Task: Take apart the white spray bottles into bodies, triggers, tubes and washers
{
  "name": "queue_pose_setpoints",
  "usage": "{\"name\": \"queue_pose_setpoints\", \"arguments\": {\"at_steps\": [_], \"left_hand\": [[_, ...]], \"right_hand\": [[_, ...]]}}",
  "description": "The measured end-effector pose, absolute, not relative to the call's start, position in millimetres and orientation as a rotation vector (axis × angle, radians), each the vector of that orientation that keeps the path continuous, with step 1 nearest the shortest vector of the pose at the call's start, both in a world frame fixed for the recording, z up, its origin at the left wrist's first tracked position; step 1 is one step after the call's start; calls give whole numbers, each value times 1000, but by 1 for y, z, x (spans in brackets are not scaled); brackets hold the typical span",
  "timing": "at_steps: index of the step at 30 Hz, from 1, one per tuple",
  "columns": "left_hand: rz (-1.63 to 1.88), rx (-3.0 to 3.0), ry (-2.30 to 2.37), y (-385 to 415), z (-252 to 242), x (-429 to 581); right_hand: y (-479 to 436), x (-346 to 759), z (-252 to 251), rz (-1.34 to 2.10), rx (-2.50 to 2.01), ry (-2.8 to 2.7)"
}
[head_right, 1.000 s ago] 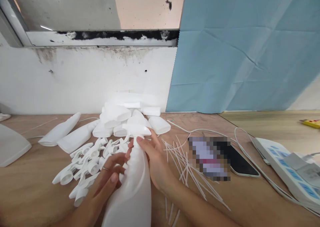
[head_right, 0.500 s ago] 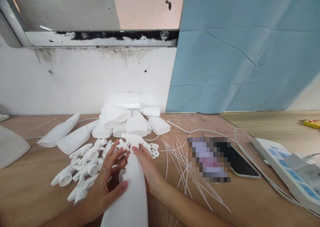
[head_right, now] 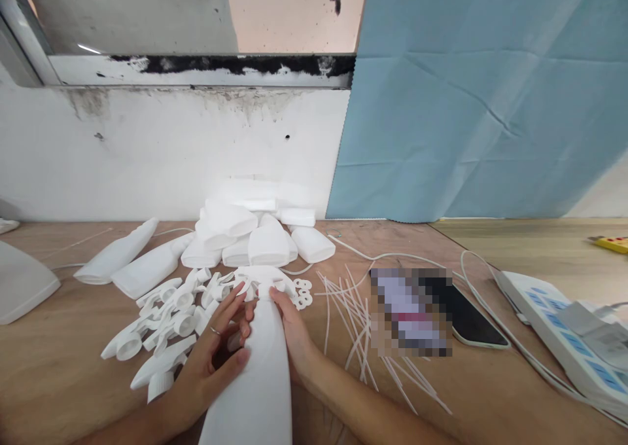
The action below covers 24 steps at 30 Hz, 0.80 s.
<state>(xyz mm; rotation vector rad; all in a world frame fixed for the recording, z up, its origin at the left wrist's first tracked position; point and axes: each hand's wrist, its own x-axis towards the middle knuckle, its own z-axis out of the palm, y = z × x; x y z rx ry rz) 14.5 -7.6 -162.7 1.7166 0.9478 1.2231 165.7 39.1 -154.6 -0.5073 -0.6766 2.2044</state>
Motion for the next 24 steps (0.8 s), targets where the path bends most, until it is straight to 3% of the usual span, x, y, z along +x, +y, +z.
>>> {"name": "queue_pose_setpoints", "arguments": {"at_steps": [24], "left_hand": [[1170, 1559, 904, -6, -161, 15]], "right_hand": [[39, 163, -142, 2135, -535, -756]]}}
